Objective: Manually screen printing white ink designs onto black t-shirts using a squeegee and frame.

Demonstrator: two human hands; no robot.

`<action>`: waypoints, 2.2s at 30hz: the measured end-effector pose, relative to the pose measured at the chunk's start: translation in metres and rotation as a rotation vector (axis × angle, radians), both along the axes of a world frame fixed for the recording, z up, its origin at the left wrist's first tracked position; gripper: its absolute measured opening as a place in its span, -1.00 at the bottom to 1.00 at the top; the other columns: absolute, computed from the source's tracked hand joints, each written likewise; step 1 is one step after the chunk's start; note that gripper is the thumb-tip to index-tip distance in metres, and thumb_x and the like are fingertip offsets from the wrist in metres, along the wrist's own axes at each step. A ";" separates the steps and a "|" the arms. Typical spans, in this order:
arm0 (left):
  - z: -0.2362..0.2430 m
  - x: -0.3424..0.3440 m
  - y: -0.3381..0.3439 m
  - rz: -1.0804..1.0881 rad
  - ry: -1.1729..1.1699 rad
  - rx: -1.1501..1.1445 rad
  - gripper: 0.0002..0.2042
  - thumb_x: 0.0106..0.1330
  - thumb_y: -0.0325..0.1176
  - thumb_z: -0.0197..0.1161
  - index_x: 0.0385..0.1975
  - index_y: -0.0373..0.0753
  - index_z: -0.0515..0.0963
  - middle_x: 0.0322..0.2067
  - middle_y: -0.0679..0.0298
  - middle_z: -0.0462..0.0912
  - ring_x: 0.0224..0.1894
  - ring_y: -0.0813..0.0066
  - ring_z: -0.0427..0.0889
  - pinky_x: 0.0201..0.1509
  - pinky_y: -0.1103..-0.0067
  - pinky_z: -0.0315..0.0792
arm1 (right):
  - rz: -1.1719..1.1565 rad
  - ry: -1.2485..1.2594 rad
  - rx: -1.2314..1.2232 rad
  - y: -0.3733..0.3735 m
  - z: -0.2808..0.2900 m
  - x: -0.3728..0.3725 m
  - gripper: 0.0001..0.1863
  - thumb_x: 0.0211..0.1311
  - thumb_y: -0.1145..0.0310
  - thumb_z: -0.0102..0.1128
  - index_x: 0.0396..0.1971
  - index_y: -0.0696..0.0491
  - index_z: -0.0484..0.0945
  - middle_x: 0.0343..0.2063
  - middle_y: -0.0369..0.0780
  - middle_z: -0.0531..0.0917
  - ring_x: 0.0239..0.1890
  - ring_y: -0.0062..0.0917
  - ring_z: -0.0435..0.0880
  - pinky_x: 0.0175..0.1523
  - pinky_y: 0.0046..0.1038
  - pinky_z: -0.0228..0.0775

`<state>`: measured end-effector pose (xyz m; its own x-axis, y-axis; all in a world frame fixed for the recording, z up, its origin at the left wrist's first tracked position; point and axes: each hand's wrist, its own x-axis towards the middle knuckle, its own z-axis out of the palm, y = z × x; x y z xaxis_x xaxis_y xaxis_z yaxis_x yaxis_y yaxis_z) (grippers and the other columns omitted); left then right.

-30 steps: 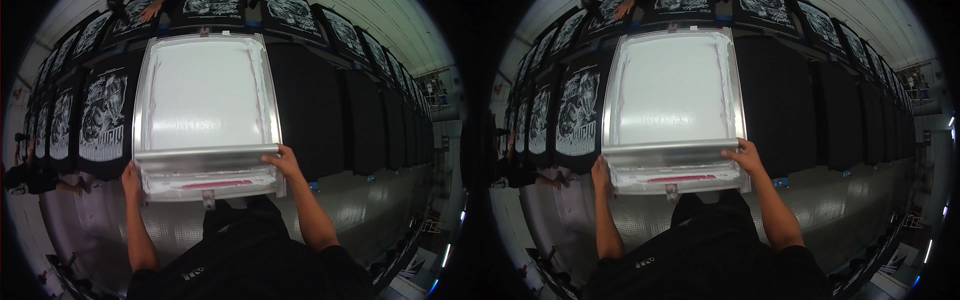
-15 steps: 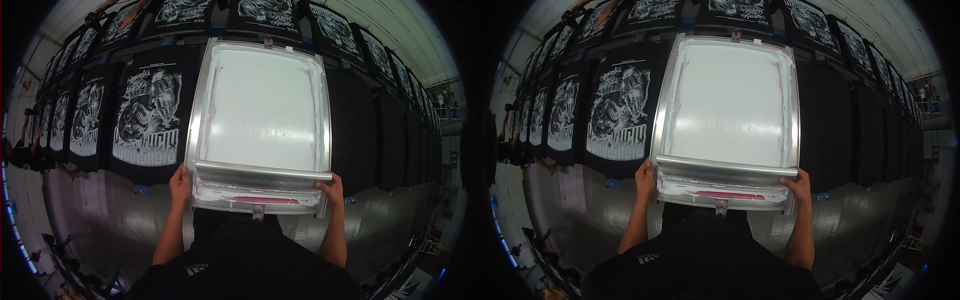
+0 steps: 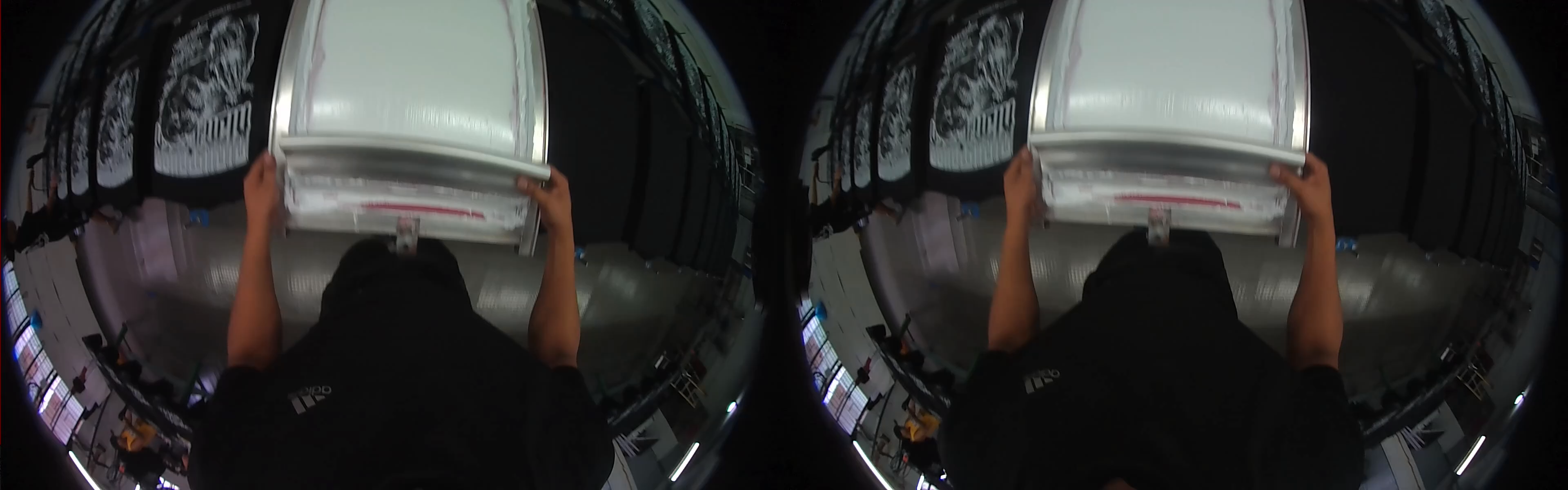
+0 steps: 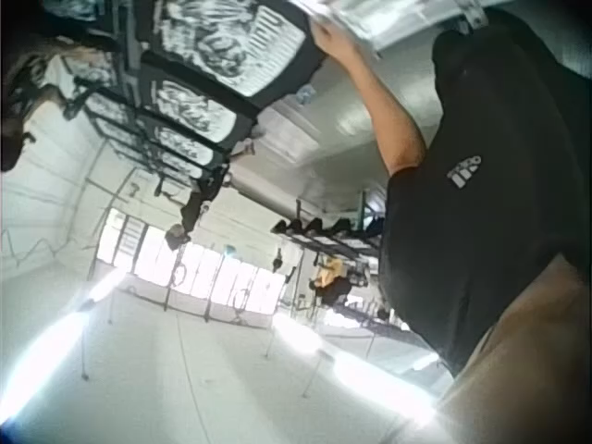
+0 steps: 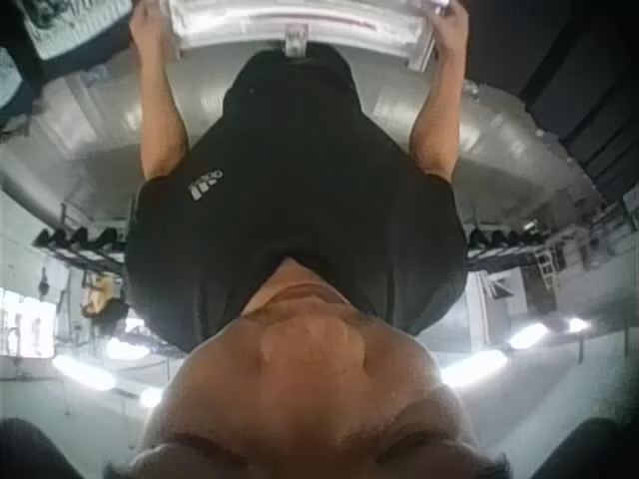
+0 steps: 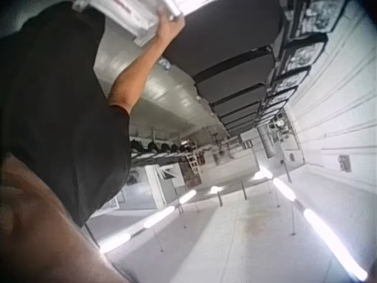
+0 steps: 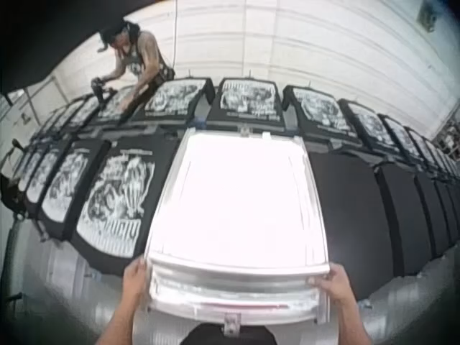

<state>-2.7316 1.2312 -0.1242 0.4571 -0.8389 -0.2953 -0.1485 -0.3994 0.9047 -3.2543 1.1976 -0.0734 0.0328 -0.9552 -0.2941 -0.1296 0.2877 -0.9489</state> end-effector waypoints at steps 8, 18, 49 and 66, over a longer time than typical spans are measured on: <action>-0.013 0.010 -0.009 0.012 0.064 -0.037 -0.55 0.50 -0.11 0.06 0.12 -0.39 0.50 -0.01 0.24 0.63 0.03 0.55 0.52 0.16 0.64 0.32 | -0.030 -0.026 -0.001 0.009 -0.014 0.018 -0.64 -0.05 0.44 0.52 -0.19 0.17 0.66 -0.29 -0.26 0.70 -0.20 -0.59 0.60 -0.02 -0.52 0.41; -0.024 0.006 -0.007 0.019 0.070 0.007 -0.53 0.47 -0.08 0.10 0.12 -0.38 0.50 -0.10 0.19 0.67 -0.07 0.58 0.55 0.04 0.61 0.42 | -0.027 -0.060 -0.024 0.011 -0.027 0.010 -0.60 -0.04 0.44 0.50 -0.15 0.18 0.64 -0.26 -0.27 0.70 -0.20 -0.59 0.60 -0.01 -0.51 0.42; 0.071 -0.059 -0.398 -0.798 -1.158 -0.397 -0.63 0.03 -0.40 0.29 -0.09 -0.25 0.57 -0.20 0.10 0.65 -0.06 0.10 0.59 0.03 0.28 0.43 | 0.302 1.348 -0.749 -0.358 0.016 0.055 -0.66 -0.03 0.48 0.17 -0.16 0.05 0.57 -0.35 -0.10 0.65 -0.16 -0.20 0.63 0.12 -0.09 0.31; 0.122 -0.040 0.000 -0.925 -0.955 -0.337 -0.68 -0.22 -0.47 0.39 -0.37 -0.25 0.52 -0.40 0.18 0.57 -0.29 0.17 0.54 -0.15 0.33 0.36 | 0.517 1.024 -0.551 0.043 0.075 0.067 -0.60 -0.24 0.60 0.15 -0.23 0.11 0.54 -0.34 -0.15 0.64 -0.19 -0.25 0.58 0.13 -0.12 0.26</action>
